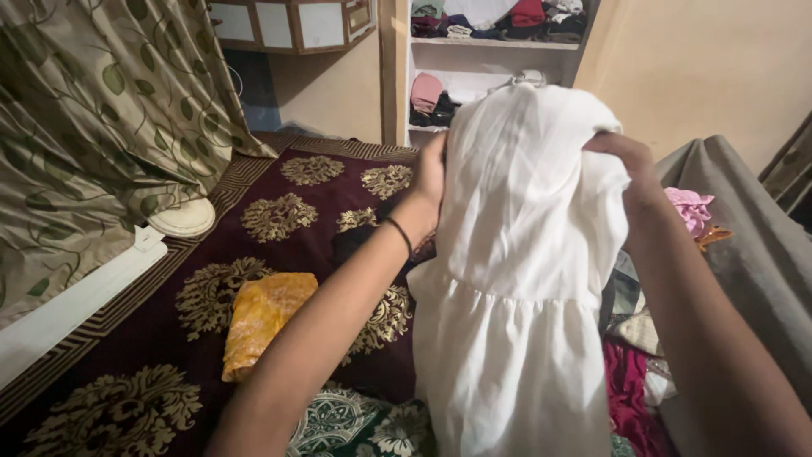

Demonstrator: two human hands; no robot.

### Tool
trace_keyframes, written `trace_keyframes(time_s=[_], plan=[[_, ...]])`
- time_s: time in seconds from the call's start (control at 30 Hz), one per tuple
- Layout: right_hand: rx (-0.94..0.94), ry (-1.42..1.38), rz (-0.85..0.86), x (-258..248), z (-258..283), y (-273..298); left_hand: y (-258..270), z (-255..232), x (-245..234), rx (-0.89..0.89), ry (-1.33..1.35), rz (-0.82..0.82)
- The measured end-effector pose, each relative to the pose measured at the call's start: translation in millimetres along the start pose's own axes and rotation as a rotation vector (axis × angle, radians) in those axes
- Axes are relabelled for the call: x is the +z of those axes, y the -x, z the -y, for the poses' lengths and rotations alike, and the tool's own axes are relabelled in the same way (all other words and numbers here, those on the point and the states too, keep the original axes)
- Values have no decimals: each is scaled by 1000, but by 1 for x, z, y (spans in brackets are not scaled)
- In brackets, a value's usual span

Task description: The person folds a yellow patterned cloth, a white shirt, and a pair of dark trousers on a patterned rug. Each item is smoothed, folded into a compact rectangle, and placed on the floor beside the previous one.

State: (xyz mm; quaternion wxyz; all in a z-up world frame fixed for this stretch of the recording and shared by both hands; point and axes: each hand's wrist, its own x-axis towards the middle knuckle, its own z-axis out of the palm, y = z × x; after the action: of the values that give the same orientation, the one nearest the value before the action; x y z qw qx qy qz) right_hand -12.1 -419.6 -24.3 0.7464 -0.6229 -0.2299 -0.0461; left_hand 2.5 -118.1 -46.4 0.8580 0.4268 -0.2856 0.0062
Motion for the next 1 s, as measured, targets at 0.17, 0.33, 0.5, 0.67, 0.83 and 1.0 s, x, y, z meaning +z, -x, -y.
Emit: trace_keyframes(time_s=[0.17,0.33,0.5,0.67,0.83,1.0], plan=[[128,-180,37,40,25,16,33,-32,19,-63,-138,226],[134,-101,77,13,5,14,49,-31,44,2,-473,191],[-29,88,94,-10,-10,10,53,-24,38,-67,-191,195],[-185,301,-95,16,-11,8,47,-14,31,64,-97,201],[-13,272,-283,51,-1,23,46,-9,22,87,-153,128],[226,-70,-321,87,10,33,44,-3,20,19,-182,0]])
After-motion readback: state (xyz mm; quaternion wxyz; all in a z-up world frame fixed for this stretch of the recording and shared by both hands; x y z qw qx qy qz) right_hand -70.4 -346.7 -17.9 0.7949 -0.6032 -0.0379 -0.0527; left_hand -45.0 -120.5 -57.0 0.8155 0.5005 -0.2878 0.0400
